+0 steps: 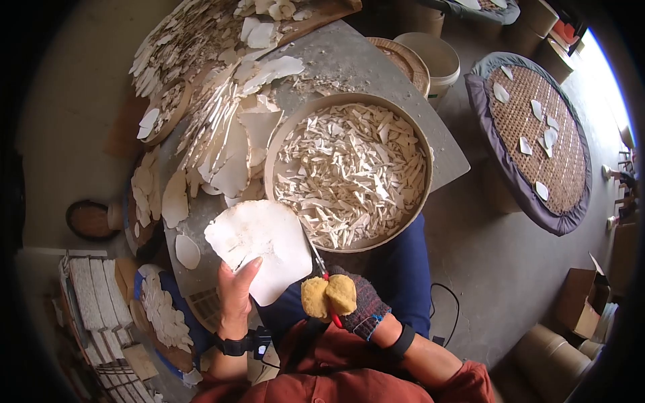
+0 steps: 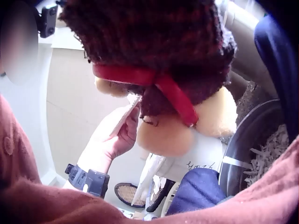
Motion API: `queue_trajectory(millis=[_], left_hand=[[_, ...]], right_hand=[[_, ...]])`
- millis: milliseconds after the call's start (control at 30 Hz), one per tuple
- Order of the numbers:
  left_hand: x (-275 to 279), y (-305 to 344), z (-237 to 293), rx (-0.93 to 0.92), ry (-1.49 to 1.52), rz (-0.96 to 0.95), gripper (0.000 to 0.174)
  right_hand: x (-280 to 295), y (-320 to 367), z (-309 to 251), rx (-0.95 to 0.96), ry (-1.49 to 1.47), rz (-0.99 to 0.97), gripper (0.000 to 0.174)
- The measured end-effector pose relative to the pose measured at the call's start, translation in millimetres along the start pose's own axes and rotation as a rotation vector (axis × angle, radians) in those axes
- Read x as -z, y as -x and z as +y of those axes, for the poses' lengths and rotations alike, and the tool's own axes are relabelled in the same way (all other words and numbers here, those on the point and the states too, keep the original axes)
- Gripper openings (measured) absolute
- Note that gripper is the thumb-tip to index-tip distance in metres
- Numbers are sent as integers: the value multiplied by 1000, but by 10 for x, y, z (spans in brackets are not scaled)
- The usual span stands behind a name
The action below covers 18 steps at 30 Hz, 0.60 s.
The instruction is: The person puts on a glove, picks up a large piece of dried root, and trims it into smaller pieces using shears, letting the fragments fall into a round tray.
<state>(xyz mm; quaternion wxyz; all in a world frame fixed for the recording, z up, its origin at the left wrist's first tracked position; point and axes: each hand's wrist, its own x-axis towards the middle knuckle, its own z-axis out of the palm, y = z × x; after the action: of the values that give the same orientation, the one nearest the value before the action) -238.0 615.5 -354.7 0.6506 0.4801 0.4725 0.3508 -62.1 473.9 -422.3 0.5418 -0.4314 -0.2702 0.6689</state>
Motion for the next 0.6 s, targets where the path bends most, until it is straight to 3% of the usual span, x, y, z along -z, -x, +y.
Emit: queue_trajectory(millis=[233,367,500,600], left_hand=[[109,105,92,-4,-75,-55,42],[255,245,142,21,-54,-15,43],[471,348,84,30,-29,52,42],[586,391,51,-8,-16,90,41]], right_hand=[[-38,-33,172,49,345,-63,23],[-187,-56,-62,246,693,-176,25],[-285,-88,-31,21,303,-232,25],[-289,-143,216,-7,490,-275,24]])
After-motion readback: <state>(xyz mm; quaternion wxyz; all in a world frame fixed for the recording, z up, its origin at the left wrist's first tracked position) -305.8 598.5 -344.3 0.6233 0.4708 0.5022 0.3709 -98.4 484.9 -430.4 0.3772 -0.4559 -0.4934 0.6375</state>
